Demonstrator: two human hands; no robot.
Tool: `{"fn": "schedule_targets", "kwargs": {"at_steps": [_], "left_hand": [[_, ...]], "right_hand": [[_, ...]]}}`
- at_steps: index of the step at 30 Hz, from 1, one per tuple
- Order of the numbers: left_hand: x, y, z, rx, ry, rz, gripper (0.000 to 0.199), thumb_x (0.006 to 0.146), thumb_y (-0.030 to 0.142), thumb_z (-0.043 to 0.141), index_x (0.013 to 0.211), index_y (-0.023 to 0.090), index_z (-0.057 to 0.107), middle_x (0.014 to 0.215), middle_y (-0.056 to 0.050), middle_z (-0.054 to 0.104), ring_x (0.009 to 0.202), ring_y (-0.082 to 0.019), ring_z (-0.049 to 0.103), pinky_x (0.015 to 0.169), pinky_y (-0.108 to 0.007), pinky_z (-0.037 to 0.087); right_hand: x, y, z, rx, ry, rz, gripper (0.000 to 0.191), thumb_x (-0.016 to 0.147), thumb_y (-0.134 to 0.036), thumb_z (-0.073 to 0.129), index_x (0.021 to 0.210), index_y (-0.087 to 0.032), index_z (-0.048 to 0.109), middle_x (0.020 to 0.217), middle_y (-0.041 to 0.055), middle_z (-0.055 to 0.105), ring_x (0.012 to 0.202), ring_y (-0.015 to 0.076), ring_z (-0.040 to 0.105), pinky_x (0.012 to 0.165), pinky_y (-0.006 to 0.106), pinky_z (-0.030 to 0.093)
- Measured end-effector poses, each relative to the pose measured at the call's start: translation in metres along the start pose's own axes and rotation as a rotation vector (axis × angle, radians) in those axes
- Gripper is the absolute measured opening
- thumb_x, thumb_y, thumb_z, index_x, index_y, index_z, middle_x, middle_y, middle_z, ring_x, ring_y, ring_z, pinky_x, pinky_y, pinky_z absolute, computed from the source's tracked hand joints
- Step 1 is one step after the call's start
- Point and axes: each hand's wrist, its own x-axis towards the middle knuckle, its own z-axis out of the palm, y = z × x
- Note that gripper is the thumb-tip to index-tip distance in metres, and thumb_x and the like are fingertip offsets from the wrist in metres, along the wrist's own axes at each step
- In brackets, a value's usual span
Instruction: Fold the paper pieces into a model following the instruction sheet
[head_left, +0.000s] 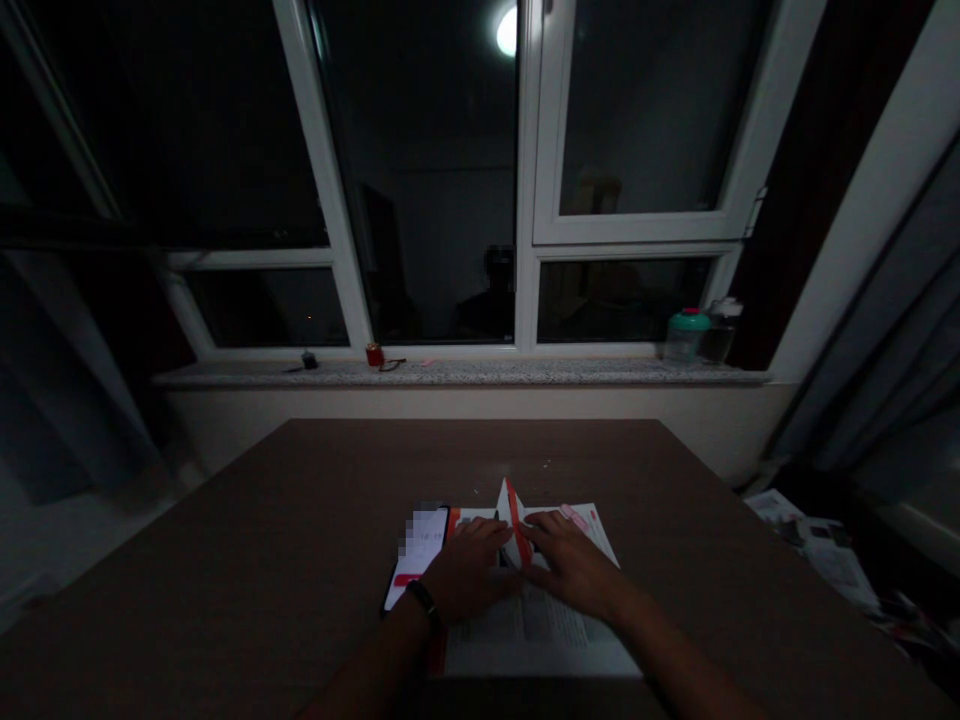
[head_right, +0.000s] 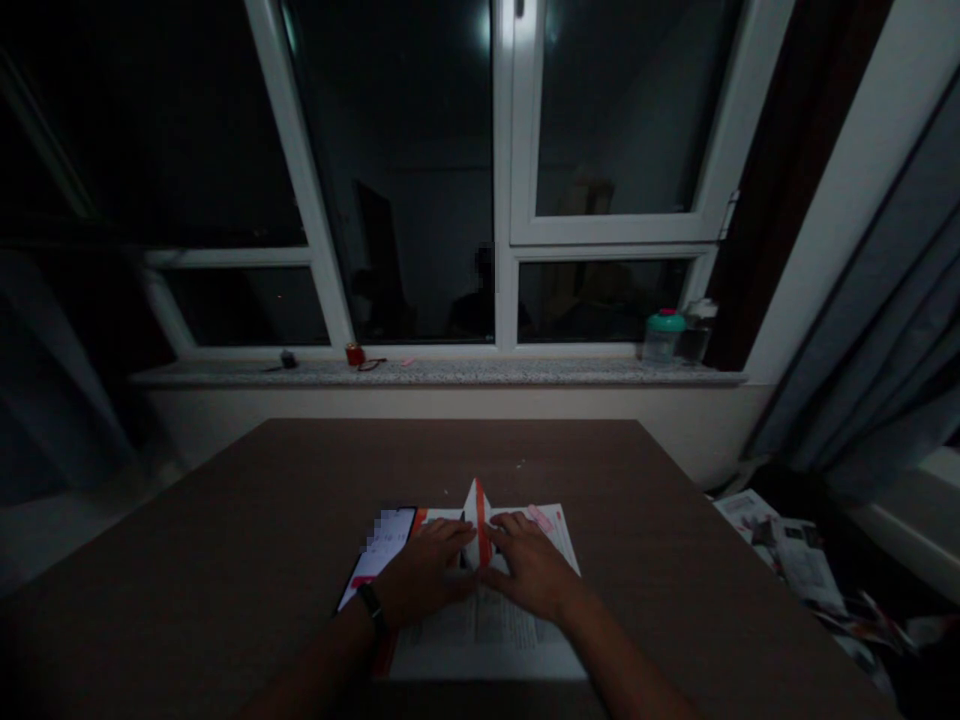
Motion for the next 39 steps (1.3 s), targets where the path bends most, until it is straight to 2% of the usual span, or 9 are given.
{"fn": "schedule_targets", "kwargs": {"at_steps": [2, 4, 7, 11, 17, 22, 31, 36, 39], "left_hand": [[0.001, 0.001, -0.001, -0.002, 0.0, -0.014, 0.044, 0.086, 0.035, 0.067, 0.126, 0.021, 0.055, 0.126, -0.007, 0.058, 0.113, -0.027, 0.052, 0.099, -0.043, 0.04], [0.002, 0.001, -0.001, -0.003, 0.004, -0.016, 0.034, 0.088, 0.027, 0.063, 0.122, 0.022, 0.058, 0.123, -0.006, 0.059, 0.112, -0.025, 0.051, 0.099, -0.041, 0.039], [0.004, 0.002, -0.001, -0.012, 0.0, -0.023, 0.023, 0.089, 0.016, 0.058, 0.111, 0.022, 0.062, 0.116, -0.004, 0.06, 0.109, -0.023, 0.052, 0.096, -0.038, 0.04], [0.005, 0.004, -0.002, -0.033, -0.03, -0.093, 0.014, 0.083, 0.013, 0.063, 0.095, 0.02, 0.062, 0.114, -0.004, 0.061, 0.107, -0.022, 0.053, 0.094, -0.036, 0.041], [0.002, -0.006, 0.008, -0.091, 0.018, -0.089, 0.044, 0.077, 0.015, 0.071, 0.118, 0.022, 0.057, 0.13, -0.006, 0.056, 0.12, -0.026, 0.049, 0.104, -0.043, 0.035], [0.0, -0.013, 0.013, -0.112, 0.019, -0.077, 0.047, 0.075, 0.014, 0.071, 0.119, 0.023, 0.057, 0.134, -0.007, 0.054, 0.124, -0.027, 0.047, 0.106, -0.045, 0.035], [0.001, -0.013, 0.01, -0.098, 0.028, -0.015, 0.042, 0.077, 0.022, 0.073, 0.116, 0.025, 0.058, 0.135, -0.006, 0.053, 0.123, -0.027, 0.048, 0.103, -0.043, 0.038], [0.001, -0.007, 0.004, -0.052, 0.032, 0.022, 0.043, 0.077, 0.03, 0.075, 0.117, 0.025, 0.058, 0.126, -0.005, 0.057, 0.114, -0.026, 0.051, 0.099, -0.042, 0.039], [0.002, -0.001, 0.001, -0.013, 0.029, 0.035, 0.032, 0.079, 0.025, 0.072, 0.11, 0.025, 0.062, 0.113, -0.003, 0.061, 0.105, -0.024, 0.053, 0.092, -0.039, 0.04]], "right_hand": [[0.001, 0.002, 0.0, 0.045, 0.038, 0.001, 0.038, 0.1, -0.042, 0.037, 0.127, -0.029, 0.06, 0.13, 0.0057, 0.057, 0.12, 0.0244, 0.048, 0.111, 0.044, 0.022], [0.003, 0.003, 0.0, 0.069, 0.073, 0.018, 0.04, 0.103, -0.037, 0.03, 0.12, -0.029, 0.065, 0.124, 0.0039, 0.062, 0.116, 0.0226, 0.05, 0.109, 0.044, 0.024], [0.005, 0.002, 0.001, 0.05, 0.076, 0.01, 0.03, 0.095, -0.034, 0.051, 0.12, -0.026, 0.064, 0.118, 0.0057, 0.064, 0.112, 0.0244, 0.052, 0.104, 0.042, 0.031], [0.004, 0.0, 0.0, 0.045, 0.03, -0.024, 0.038, 0.08, -0.031, 0.069, 0.117, -0.023, 0.064, 0.112, 0.0066, 0.064, 0.108, 0.025, 0.053, 0.098, 0.037, 0.037], [0.001, 0.006, 0.003, 0.044, -0.011, -0.04, 0.055, 0.077, -0.033, 0.071, 0.129, -0.023, 0.056, 0.129, 0.0097, 0.058, 0.118, 0.0272, 0.051, 0.105, 0.04, 0.033], [0.0, 0.01, 0.005, 0.032, -0.06, -0.03, 0.064, 0.077, -0.038, 0.069, 0.136, -0.023, 0.05, 0.148, 0.0111, 0.043, 0.134, 0.03, 0.039, 0.112, 0.046, 0.024], [0.01, -0.004, 0.006, 0.044, 0.015, -0.032, 0.062, 0.075, -0.026, 0.066, 0.135, -0.022, 0.047, 0.136, 0.0099, 0.051, 0.125, 0.0258, 0.042, 0.105, 0.038, 0.031], [0.008, -0.003, 0.005, -0.051, 0.024, -0.007, 0.044, 0.08, -0.037, 0.066, 0.121, -0.022, 0.057, 0.124, 0.0086, 0.054, 0.117, 0.0268, 0.044, 0.102, 0.04, 0.031], [0.005, -0.003, -0.001, -0.124, 0.029, 0.009, 0.035, 0.082, -0.034, 0.063, 0.115, -0.024, 0.061, 0.115, 0.007, 0.055, 0.111, 0.0264, 0.046, 0.101, 0.043, 0.03]]}}
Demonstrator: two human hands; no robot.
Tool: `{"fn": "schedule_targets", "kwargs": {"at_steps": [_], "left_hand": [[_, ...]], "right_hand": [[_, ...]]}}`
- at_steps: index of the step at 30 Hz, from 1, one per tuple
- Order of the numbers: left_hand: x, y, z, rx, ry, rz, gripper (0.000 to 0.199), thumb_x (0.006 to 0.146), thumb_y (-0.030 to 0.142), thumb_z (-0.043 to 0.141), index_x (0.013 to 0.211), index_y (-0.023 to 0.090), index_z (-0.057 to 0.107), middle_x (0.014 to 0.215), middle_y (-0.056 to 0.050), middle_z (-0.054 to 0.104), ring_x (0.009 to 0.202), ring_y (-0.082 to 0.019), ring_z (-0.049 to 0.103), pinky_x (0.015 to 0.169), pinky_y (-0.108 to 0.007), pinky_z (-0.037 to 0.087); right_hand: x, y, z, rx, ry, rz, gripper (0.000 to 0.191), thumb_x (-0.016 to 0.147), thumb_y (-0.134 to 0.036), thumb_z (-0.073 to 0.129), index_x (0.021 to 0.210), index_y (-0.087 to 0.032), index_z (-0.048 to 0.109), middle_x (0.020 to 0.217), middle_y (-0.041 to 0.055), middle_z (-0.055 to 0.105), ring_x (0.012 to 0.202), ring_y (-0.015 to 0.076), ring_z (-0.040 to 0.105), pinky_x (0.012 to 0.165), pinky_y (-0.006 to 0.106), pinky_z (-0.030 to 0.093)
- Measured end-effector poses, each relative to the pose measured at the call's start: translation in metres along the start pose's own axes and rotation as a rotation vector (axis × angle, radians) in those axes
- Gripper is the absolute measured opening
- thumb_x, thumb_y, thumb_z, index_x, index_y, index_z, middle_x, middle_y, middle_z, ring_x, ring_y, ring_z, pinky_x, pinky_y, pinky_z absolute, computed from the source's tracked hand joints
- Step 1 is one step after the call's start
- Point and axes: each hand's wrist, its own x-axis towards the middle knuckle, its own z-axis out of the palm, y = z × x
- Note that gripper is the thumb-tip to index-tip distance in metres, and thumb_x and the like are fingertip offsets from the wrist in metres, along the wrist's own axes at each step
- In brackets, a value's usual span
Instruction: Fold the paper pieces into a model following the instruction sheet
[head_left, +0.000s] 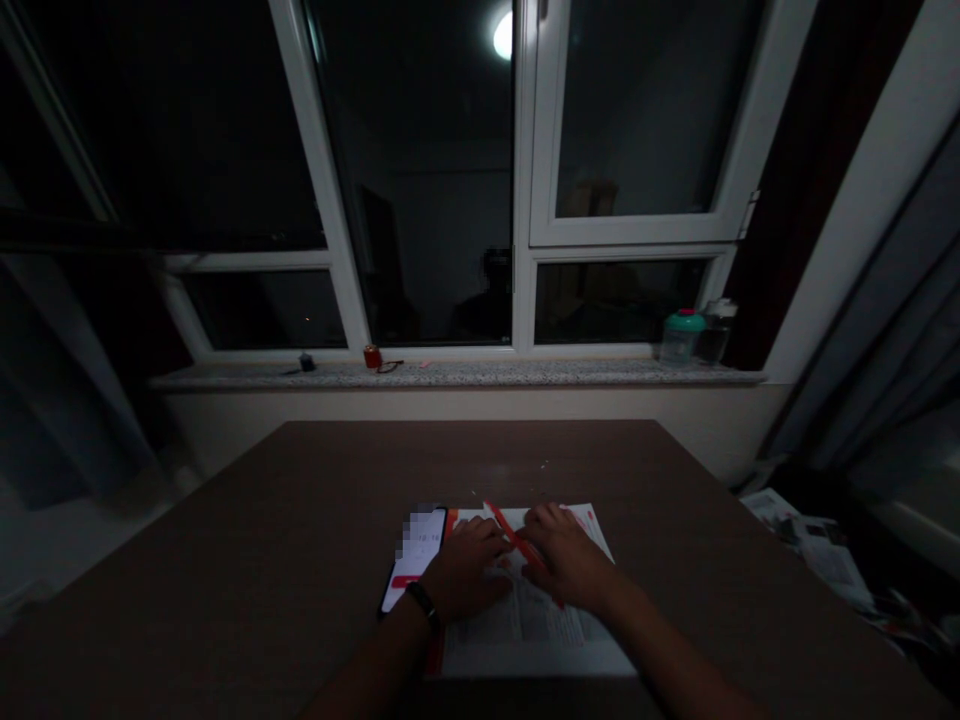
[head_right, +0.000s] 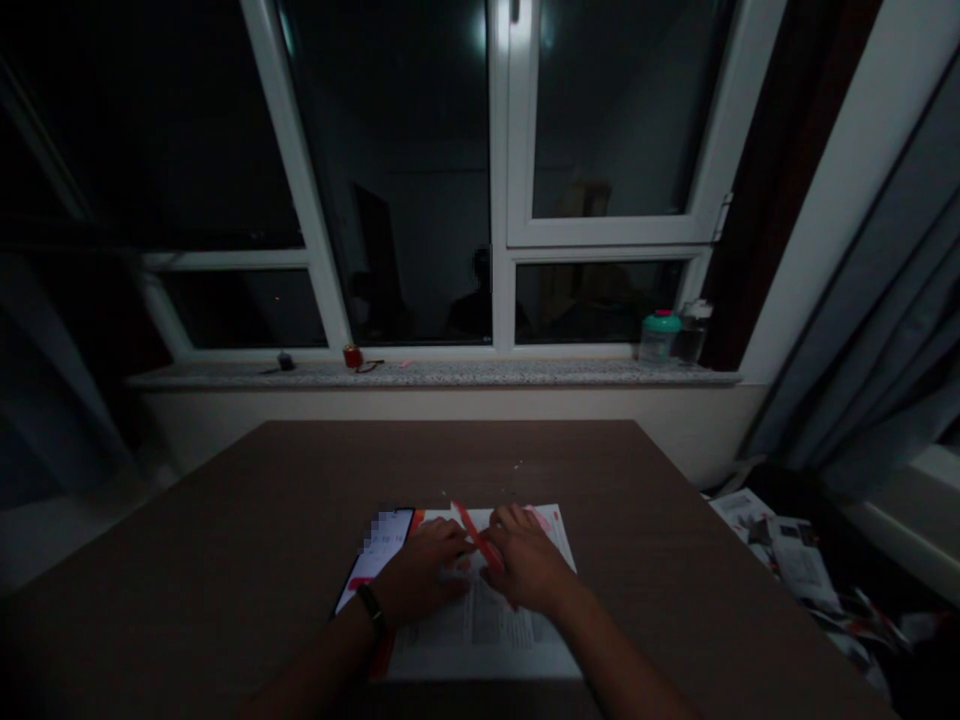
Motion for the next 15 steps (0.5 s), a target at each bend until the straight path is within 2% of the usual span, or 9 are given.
{"fn": "schedule_targets", "kwargs": {"at_steps": [4, 9, 13, 15], "left_hand": [[0.0, 0.005, -0.005, 0.001, -0.002, 0.005, 0.019, 0.084, 0.027, 0.067, 0.102, 0.025, 0.065, 0.103, -0.003, 0.061, 0.101, -0.023, 0.054, 0.088, -0.037, 0.04], [-0.001, 0.002, -0.009, -0.039, 0.012, 0.038, 0.02, 0.08, 0.021, 0.069, 0.099, 0.023, 0.063, 0.108, -0.002, 0.059, 0.104, -0.022, 0.052, 0.094, -0.037, 0.038], [-0.001, 0.002, -0.01, -0.036, 0.038, 0.021, 0.024, 0.077, 0.02, 0.07, 0.099, 0.023, 0.061, 0.108, -0.003, 0.056, 0.102, -0.022, 0.052, 0.089, -0.034, 0.041], [-0.001, 0.002, -0.011, -0.031, 0.035, 0.022, 0.03, 0.078, 0.021, 0.07, 0.106, 0.025, 0.06, 0.114, -0.004, 0.055, 0.106, -0.023, 0.051, 0.09, -0.035, 0.041]], "right_hand": [[-0.003, 0.002, -0.008, 0.038, -0.041, -0.075, 0.03, 0.083, -0.029, 0.061, 0.113, -0.025, 0.064, 0.107, 0.0052, 0.058, 0.105, 0.024, 0.051, 0.102, 0.044, 0.029], [-0.005, 0.002, -0.013, 0.116, -0.076, -0.106, 0.053, 0.07, -0.045, 0.075, 0.118, -0.028, 0.062, 0.113, 0.005, 0.06, 0.109, 0.0261, 0.051, 0.105, 0.045, 0.027], [-0.005, 0.001, -0.014, 0.131, -0.081, -0.116, 0.052, 0.073, -0.037, 0.073, 0.123, -0.027, 0.06, 0.117, 0.0065, 0.063, 0.111, 0.0264, 0.052, 0.105, 0.044, 0.028], [-0.004, 0.001, -0.014, 0.124, -0.095, -0.138, 0.051, 0.077, -0.031, 0.068, 0.127, -0.027, 0.059, 0.119, 0.007, 0.063, 0.112, 0.0268, 0.052, 0.104, 0.043, 0.029]]}}
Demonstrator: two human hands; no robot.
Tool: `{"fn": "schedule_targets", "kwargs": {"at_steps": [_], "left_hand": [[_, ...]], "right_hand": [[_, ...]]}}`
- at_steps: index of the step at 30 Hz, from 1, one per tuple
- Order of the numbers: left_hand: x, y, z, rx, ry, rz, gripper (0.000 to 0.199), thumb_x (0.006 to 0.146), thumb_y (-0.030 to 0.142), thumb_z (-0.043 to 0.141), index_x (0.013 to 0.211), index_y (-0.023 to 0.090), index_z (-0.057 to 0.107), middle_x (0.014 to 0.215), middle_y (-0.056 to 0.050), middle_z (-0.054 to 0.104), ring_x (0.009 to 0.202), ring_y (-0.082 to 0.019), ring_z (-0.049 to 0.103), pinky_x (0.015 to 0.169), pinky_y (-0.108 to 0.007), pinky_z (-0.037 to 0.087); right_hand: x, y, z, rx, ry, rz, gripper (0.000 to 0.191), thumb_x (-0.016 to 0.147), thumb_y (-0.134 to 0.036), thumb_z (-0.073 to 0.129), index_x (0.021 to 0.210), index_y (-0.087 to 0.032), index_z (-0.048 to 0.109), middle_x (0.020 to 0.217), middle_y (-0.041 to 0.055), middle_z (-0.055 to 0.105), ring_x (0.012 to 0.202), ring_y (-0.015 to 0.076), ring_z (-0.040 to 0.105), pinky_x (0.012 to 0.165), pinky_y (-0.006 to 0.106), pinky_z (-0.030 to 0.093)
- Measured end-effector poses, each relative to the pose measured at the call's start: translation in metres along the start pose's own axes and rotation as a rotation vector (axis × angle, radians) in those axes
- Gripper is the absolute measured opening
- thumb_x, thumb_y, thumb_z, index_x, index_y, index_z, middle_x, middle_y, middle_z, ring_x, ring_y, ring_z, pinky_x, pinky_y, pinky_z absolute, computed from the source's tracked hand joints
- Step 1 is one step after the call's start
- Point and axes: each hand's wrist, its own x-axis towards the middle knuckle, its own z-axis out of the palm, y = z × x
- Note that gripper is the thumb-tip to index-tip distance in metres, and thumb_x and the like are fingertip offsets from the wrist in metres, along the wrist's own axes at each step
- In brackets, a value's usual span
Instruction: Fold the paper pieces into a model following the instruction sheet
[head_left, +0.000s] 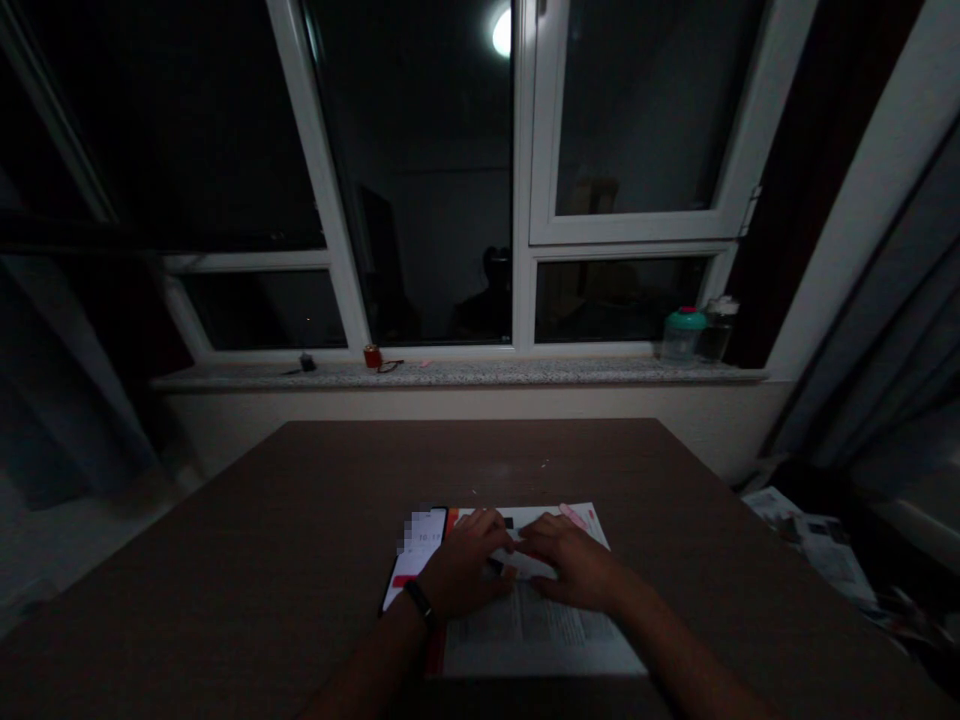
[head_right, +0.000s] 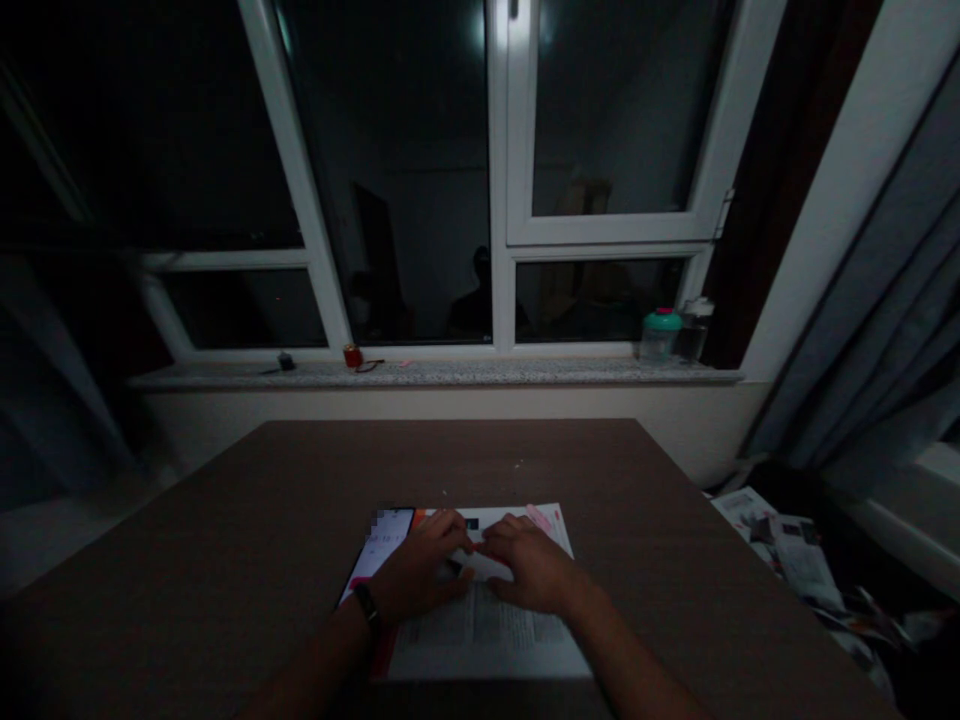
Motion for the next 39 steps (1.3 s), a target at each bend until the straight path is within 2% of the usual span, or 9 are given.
{"fn": "schedule_targets", "kwargs": {"at_steps": [4, 9, 12, 18, 22, 27, 30, 35, 39], "left_hand": [[-0.001, -0.003, 0.001, -0.013, -0.044, 0.015, 0.048, 0.076, 0.022, 0.073, 0.12, 0.028, 0.055, 0.129, -0.004, 0.053, 0.118, -0.026, 0.048, 0.1, -0.04, 0.036], [0.0, -0.007, 0.003, 0.017, -0.05, -0.077, 0.021, 0.088, 0.016, 0.058, 0.109, 0.022, 0.058, 0.111, -0.003, 0.064, 0.105, -0.023, 0.056, 0.094, -0.036, 0.039], [0.001, -0.006, 0.003, 0.038, -0.02, -0.126, 0.012, 0.095, 0.023, 0.052, 0.105, 0.022, 0.059, 0.107, -0.002, 0.066, 0.099, -0.022, 0.059, 0.09, -0.034, 0.04], [0.002, -0.003, -0.002, 0.038, 0.137, -0.149, 0.022, 0.096, 0.029, 0.053, 0.117, 0.024, 0.056, 0.113, -0.004, 0.064, 0.105, -0.022, 0.058, 0.093, -0.035, 0.039], [0.004, 0.002, -0.004, 0.064, 0.158, -0.09, 0.021, 0.09, 0.024, 0.061, 0.11, 0.024, 0.059, 0.113, -0.005, 0.059, 0.108, -0.024, 0.053, 0.093, -0.037, 0.038], [0.003, 0.004, 0.001, 0.042, -0.009, -0.038, 0.018, 0.083, 0.022, 0.07, 0.1, 0.024, 0.063, 0.106, -0.002, 0.057, 0.101, -0.022, 0.053, 0.085, -0.034, 0.038], [0.002, 0.001, 0.005, 0.062, -0.08, -0.036, 0.019, 0.083, 0.025, 0.072, 0.1, 0.025, 0.066, 0.106, -0.002, 0.057, 0.101, -0.023, 0.053, 0.084, -0.034, 0.038], [0.004, -0.004, 0.006, 0.112, -0.031, -0.097, 0.018, 0.084, 0.017, 0.069, 0.099, 0.025, 0.068, 0.109, -0.003, 0.057, 0.106, -0.024, 0.051, 0.09, -0.038, 0.039], [0.005, -0.01, 0.007, 0.13, -0.015, -0.157, 0.017, 0.085, 0.011, 0.065, 0.097, 0.023, 0.068, 0.108, -0.004, 0.06, 0.106, -0.024, 0.053, 0.093, -0.038, 0.04]], "right_hand": [[0.0, -0.001, 0.0, 0.011, 0.011, -0.007, 0.047, 0.082, -0.023, 0.058, 0.129, -0.025, 0.057, 0.121, 0.0073, 0.065, 0.114, 0.0254, 0.054, 0.105, 0.042, 0.031], [0.0, 0.002, 0.005, 0.04, 0.082, 0.044, 0.033, 0.089, -0.021, 0.048, 0.118, -0.025, 0.063, 0.114, 0.0065, 0.068, 0.11, 0.0224, 0.058, 0.109, 0.042, 0.028], [0.002, 0.006, 0.011, 0.124, 0.132, 0.085, 0.029, 0.095, -0.027, 0.042, 0.114, -0.024, 0.065, 0.109, 0.0063, 0.069, 0.103, 0.0211, 0.062, 0.107, 0.041, 0.031], [0.007, 0.016, 0.024, 0.307, 0.236, 0.238, 0.03, 0.097, -0.039, 0.04, 0.102, -0.021, 0.063, 0.074, -0.0011, 0.068, 0.071, 0.0173, 0.063, 0.102, 0.044, 0.035], [0.008, 0.021, 0.029, 0.26, 0.269, 0.255, 0.023, 0.094, -0.033, 0.045, 0.086, -0.02, 0.062, 0.067, -0.0033, 0.063, 0.063, 0.0142, 0.058, 0.101, 0.042, 0.034], [0.01, 0.025, 0.03, 0.181, 0.302, 0.229, 0.005, 0.08, -0.017, 0.059, 0.08, -0.02, 0.063, 0.081, 0.0012, 0.063, 0.079, 0.0171, 0.058, 0.082, 0.03, 0.042], [0.008, 0.026, 0.025, 0.171, 0.259, 0.119, 0.013, 0.079, -0.013, 0.062, 0.087, -0.022, 0.067, 0.095, 0.0028, 0.064, 0.095, 0.0192, 0.057, 0.088, 0.032, 0.04], [0.001, 0.024, 0.013, 0.096, 0.161, 0.007, 0.022, 0.089, -0.014, 0.054, 0.097, -0.026, 0.071, 0.101, 0.0036, 0.064, 0.101, 0.0198, 0.057, 0.099, 0.04, 0.034], [0.0, 0.021, 0.01, 0.083, 0.137, -0.038, 0.021, 0.086, -0.013, 0.058, 0.096, -0.027, 0.071, 0.108, 0.003, 0.064, 0.105, 0.0198, 0.056, 0.101, 0.04, 0.033]]}}
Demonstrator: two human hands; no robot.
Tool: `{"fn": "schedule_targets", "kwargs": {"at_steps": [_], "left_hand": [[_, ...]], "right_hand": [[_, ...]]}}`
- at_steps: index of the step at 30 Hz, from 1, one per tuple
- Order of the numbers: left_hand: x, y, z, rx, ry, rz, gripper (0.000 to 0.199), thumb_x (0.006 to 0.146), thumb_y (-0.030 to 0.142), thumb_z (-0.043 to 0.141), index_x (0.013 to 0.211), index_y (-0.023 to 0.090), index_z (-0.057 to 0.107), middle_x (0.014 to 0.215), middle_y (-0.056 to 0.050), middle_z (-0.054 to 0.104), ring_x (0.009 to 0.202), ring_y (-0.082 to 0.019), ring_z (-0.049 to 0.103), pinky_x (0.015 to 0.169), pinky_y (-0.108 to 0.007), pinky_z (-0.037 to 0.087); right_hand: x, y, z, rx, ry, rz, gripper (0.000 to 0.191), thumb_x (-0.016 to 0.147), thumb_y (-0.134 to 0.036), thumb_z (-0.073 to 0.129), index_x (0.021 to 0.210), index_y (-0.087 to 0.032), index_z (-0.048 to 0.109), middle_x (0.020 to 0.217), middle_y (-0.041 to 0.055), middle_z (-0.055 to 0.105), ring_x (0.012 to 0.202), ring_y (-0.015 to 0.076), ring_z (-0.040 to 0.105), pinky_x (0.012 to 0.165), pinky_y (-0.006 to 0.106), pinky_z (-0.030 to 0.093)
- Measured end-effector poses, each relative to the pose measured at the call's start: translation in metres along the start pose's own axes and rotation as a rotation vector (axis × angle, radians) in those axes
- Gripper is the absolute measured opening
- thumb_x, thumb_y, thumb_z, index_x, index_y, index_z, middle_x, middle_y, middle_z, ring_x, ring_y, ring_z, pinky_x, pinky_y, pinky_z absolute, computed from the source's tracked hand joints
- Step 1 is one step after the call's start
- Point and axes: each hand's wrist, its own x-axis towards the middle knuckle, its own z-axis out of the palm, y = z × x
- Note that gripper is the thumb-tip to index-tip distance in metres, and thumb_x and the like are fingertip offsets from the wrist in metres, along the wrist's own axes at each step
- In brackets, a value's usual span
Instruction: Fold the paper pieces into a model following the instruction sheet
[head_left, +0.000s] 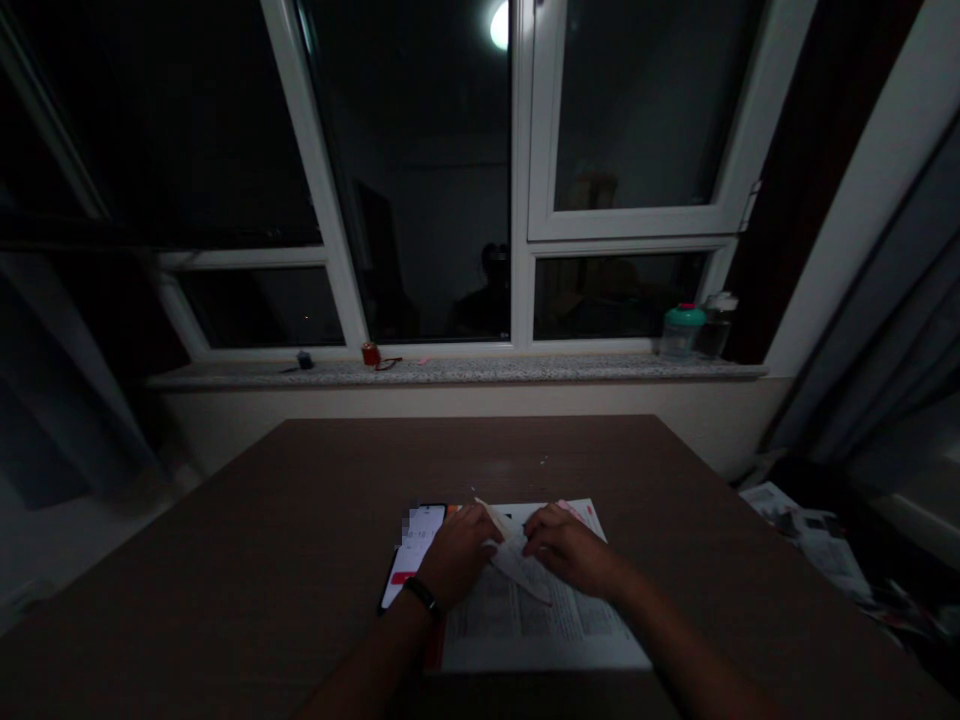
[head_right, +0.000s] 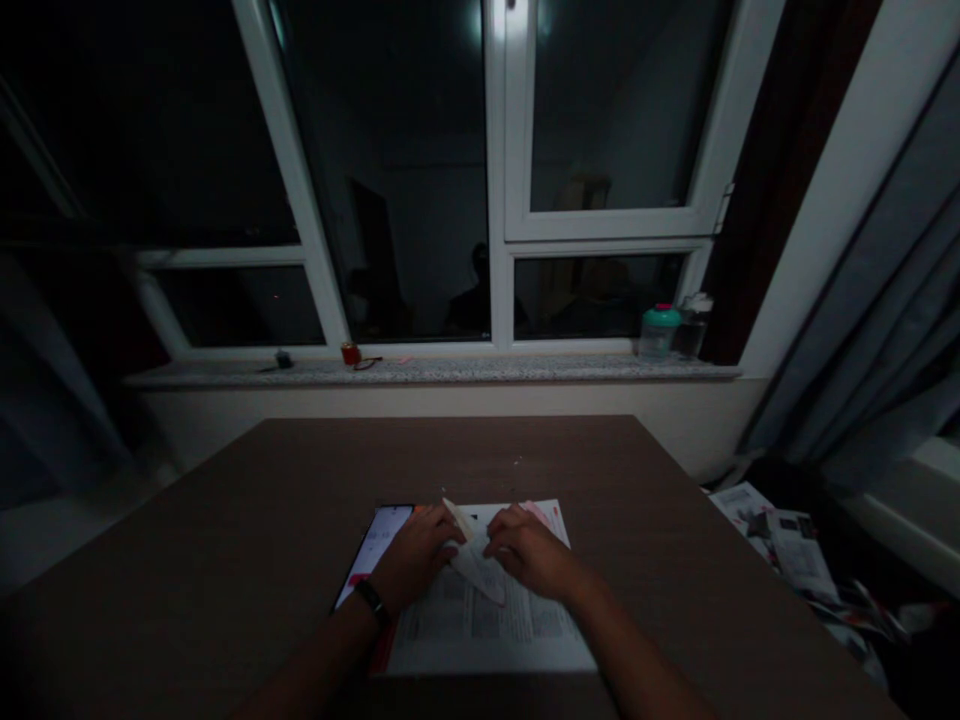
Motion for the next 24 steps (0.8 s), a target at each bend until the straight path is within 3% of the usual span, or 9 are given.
{"fn": "schedule_targets", "kwargs": {"at_steps": [5, 9, 13, 16, 18, 22, 24], "left_hand": [[-0.002, -0.002, 0.006, -0.068, -0.025, 0.0, 0.023, 0.087, 0.013, 0.06, 0.108, 0.022, 0.064, 0.116, -0.004, 0.063, 0.111, -0.023, 0.054, 0.1, -0.039, 0.039], [-0.004, 0.001, 0.007, -0.06, -0.058, 0.044, 0.044, 0.084, 0.013, 0.059, 0.126, 0.024, 0.055, 0.138, -0.007, 0.05, 0.127, -0.026, 0.043, 0.107, -0.045, 0.032], [-0.005, 0.005, 0.001, -0.038, -0.08, 0.101, 0.057, 0.077, 0.007, 0.056, 0.13, 0.026, 0.052, 0.128, -0.006, 0.053, 0.118, -0.026, 0.047, 0.101, -0.042, 0.036], [-0.005, 0.006, -0.003, -0.079, -0.085, 0.133, 0.052, 0.075, 0.011, 0.06, 0.124, 0.026, 0.055, 0.116, -0.005, 0.057, 0.108, -0.025, 0.051, 0.095, -0.038, 0.04], [-0.004, 0.005, -0.004, -0.101, -0.064, 0.133, 0.043, 0.078, 0.011, 0.058, 0.118, 0.025, 0.057, 0.112, -0.004, 0.058, 0.105, -0.024, 0.052, 0.093, -0.036, 0.04], [-0.003, 0.001, -0.001, -0.128, -0.04, 0.106, 0.028, 0.085, 0.014, 0.056, 0.112, 0.022, 0.058, 0.109, -0.005, 0.06, 0.103, -0.023, 0.053, 0.093, -0.036, 0.039], [-0.001, 0.0, 0.002, -0.132, -0.03, 0.085, 0.019, 0.086, 0.019, 0.059, 0.105, 0.02, 0.058, 0.107, -0.005, 0.061, 0.101, -0.024, 0.054, 0.09, -0.035, 0.04]], "right_hand": [[0.002, -0.004, 0.001, -0.011, -0.005, -0.012, 0.016, 0.086, -0.016, 0.059, 0.094, -0.024, 0.07, 0.108, 0.0033, 0.065, 0.106, 0.0202, 0.055, 0.101, 0.039, 0.033], [0.001, -0.003, 0.001, -0.025, -0.017, 0.008, 0.021, 0.084, -0.018, 0.06, 0.102, -0.025, 0.067, 0.105, 0.0036, 0.065, 0.105, 0.0215, 0.055, 0.102, 0.041, 0.031], [-0.001, -0.002, 0.002, -0.025, -0.028, 0.023, 0.035, 0.076, -0.021, 0.068, 0.11, -0.024, 0.063, 0.111, 0.0056, 0.062, 0.109, 0.0246, 0.053, 0.102, 0.042, 0.033], [-0.001, -0.003, 0.003, 0.005, -0.02, 0.034, 0.043, 0.073, -0.025, 0.073, 0.114, -0.024, 0.06, 0.114, 0.006, 0.06, 0.111, 0.025, 0.052, 0.101, 0.04, 0.034], [0.0, -0.004, 0.005, 0.029, -0.011, 0.042, 0.037, 0.077, -0.028, 0.072, 0.112, -0.024, 0.061, 0.113, 0.0051, 0.062, 0.109, 0.0235, 0.054, 0.099, 0.037, 0.035], [0.004, -0.002, 0.012, 0.058, 0.052, 0.102, 0.014, 0.093, -0.03, 0.055, 0.1, -0.022, 0.064, 0.1, 0.0036, 0.066, 0.099, 0.0195, 0.059, 0.098, 0.034, 0.035], [0.006, 0.0, 0.016, 0.042, 0.086, 0.157, 0.022, 0.098, -0.029, 0.045, 0.091, -0.021, 0.064, 0.092, 0.003, 0.067, 0.093, 0.0187, 0.06, 0.101, 0.037, 0.031]]}}
